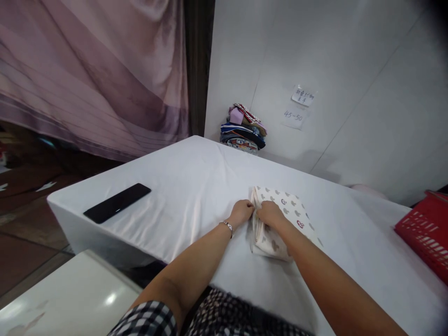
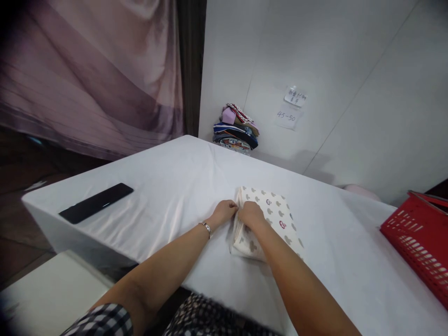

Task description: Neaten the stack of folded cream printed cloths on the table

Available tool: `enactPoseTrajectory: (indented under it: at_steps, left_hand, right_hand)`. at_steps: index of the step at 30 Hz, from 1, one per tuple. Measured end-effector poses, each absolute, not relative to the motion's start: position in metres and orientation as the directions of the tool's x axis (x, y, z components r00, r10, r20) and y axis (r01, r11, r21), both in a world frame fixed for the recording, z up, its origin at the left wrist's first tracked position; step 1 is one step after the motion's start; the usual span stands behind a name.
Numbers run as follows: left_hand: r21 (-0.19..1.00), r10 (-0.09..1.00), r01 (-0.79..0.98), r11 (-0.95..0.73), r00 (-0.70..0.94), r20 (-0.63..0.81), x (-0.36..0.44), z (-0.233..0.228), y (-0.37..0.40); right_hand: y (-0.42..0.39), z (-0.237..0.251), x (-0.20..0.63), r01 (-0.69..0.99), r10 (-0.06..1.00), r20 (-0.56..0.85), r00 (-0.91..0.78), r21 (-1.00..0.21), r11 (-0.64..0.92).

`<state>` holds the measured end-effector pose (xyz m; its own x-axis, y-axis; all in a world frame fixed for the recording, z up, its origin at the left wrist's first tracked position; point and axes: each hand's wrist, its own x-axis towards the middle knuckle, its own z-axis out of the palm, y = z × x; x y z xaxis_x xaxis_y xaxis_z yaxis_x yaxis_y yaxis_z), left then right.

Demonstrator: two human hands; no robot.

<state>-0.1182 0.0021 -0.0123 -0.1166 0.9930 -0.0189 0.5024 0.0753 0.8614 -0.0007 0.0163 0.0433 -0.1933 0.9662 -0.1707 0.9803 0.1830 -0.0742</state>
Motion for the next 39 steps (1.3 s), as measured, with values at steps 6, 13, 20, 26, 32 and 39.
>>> enactPoseTrajectory:
  at_steps: [6,13,20,26,32,39]
  left_hand:
    - [0.842,0.995,0.537,0.049,-0.104,0.008,-0.115,-0.008,0.0]
    - [0.817,0.992,0.572,0.073,-0.127,0.0,-0.104,-0.008,0.002]
    - [0.784,0.983,0.608,0.126,-0.18,-0.018,-0.106,-0.008,0.005]
    - [0.792,0.981,0.596,0.129,-0.194,-0.014,-0.107,-0.007,0.004]
    - [0.824,0.965,0.532,0.197,-0.255,-0.066,-0.109,-0.004,0.005]
    - [0.861,0.962,0.437,0.263,-0.19,-0.197,-0.112,-0.004,0.005]
  right_hand:
    - [0.018,0.042,0.014,0.966,0.966,-0.105,-0.234,-0.139,0.219]
    - [0.019,0.045,0.015,0.957,0.966,-0.093,-0.241,-0.186,0.221]
    - [0.019,0.044,0.008,0.959,0.966,-0.092,-0.243,-0.172,0.225]
    - [0.015,0.045,0.005,0.956,0.963,-0.099,-0.252,-0.181,0.232]
    - [0.016,0.043,0.006,0.949,0.96,-0.103,-0.261,-0.207,0.236]
    - [0.02,0.039,0.01,0.939,0.957,-0.104,-0.27,-0.249,0.237]
